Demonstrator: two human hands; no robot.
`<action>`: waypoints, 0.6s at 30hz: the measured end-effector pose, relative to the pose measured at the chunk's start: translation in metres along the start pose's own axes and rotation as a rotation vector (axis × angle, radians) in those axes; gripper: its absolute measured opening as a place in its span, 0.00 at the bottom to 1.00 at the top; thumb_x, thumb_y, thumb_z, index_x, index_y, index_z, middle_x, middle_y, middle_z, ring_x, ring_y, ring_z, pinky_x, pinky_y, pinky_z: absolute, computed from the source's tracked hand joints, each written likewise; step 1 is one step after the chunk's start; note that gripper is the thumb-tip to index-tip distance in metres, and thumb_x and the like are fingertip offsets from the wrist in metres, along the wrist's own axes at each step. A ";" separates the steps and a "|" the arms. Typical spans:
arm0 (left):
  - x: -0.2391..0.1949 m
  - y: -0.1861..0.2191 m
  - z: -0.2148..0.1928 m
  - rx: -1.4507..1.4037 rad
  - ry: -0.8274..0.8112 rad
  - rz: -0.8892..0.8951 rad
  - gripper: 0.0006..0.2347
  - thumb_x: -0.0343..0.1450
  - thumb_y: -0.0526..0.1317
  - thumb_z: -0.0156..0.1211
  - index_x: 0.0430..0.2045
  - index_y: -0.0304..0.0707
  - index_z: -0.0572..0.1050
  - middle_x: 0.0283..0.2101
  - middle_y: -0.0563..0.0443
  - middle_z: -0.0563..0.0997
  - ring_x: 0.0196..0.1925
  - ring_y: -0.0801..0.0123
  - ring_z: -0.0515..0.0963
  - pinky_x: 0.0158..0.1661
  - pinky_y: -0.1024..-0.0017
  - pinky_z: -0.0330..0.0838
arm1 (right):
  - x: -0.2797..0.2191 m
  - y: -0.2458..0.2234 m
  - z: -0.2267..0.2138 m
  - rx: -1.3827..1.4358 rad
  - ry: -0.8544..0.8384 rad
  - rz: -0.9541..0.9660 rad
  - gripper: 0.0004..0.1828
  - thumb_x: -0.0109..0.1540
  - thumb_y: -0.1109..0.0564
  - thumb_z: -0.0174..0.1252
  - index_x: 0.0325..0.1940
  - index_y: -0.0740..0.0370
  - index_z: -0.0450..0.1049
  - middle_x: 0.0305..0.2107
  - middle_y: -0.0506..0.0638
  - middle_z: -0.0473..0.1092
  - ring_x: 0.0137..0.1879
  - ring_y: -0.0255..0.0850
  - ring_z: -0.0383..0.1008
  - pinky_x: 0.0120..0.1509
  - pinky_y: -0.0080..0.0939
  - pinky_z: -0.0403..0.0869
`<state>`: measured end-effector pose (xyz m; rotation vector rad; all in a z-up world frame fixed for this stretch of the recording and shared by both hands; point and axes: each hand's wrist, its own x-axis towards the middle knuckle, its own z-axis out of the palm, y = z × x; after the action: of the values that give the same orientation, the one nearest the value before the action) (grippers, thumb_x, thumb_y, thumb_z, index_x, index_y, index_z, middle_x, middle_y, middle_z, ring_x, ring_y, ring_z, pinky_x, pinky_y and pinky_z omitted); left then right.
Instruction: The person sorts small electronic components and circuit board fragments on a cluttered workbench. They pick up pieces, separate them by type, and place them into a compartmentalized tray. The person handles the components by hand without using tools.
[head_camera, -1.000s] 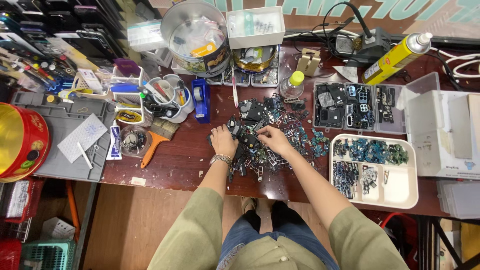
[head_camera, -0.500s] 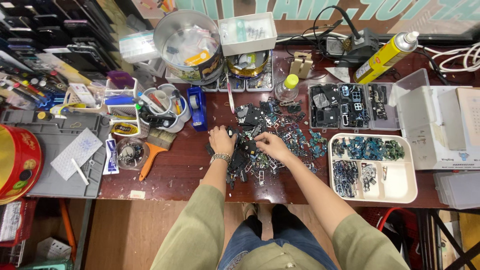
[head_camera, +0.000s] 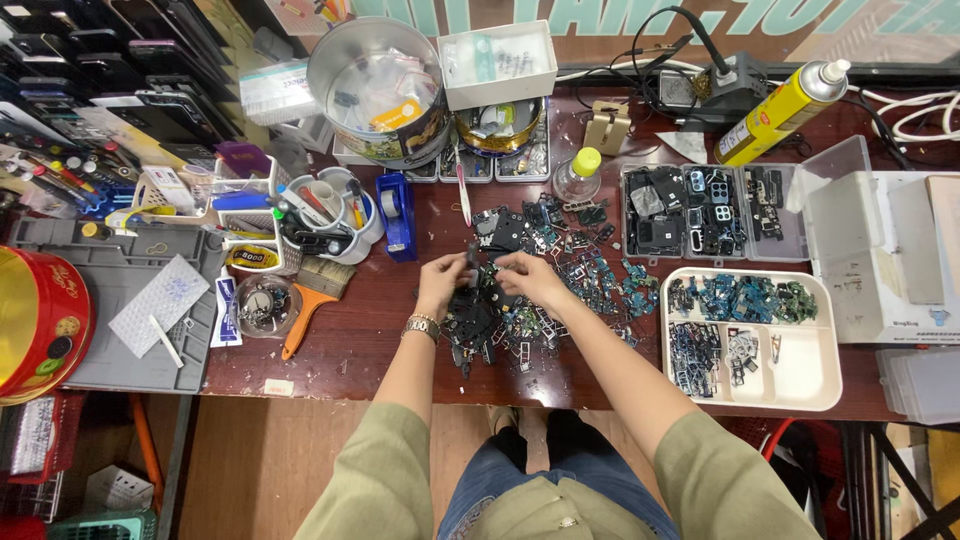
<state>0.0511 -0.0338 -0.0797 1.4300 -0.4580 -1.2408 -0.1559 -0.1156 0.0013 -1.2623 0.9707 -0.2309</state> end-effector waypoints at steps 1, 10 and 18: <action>-0.001 0.001 0.002 0.000 -0.049 -0.009 0.12 0.73 0.36 0.59 0.47 0.30 0.81 0.41 0.48 0.86 0.36 0.73 0.85 0.39 0.77 0.79 | 0.003 -0.003 0.003 0.055 0.022 -0.013 0.17 0.65 0.58 0.56 0.58 0.59 0.72 0.41 0.46 0.76 0.44 0.33 0.79 0.50 0.33 0.79; -0.025 0.030 0.036 0.415 0.035 0.070 0.13 0.70 0.40 0.68 0.44 0.33 0.82 0.42 0.46 0.84 0.44 0.63 0.79 0.47 0.66 0.72 | 0.034 0.019 -0.009 0.281 0.109 -0.024 0.10 0.66 0.60 0.58 0.50 0.66 0.76 0.40 0.50 0.75 0.44 0.37 0.77 0.51 0.38 0.80; -0.055 0.026 0.065 1.206 0.418 0.133 0.35 0.58 0.40 0.78 0.60 0.38 0.67 0.60 0.34 0.65 0.64 0.40 0.66 0.60 0.51 0.66 | 0.026 0.037 -0.039 0.471 0.104 0.000 0.08 0.65 0.61 0.58 0.47 0.67 0.74 0.41 0.49 0.73 0.44 0.39 0.77 0.53 0.41 0.81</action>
<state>-0.0158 -0.0276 -0.0210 2.5252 -1.0747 -0.4507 -0.1812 -0.1470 -0.0429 -0.8236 0.9360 -0.4980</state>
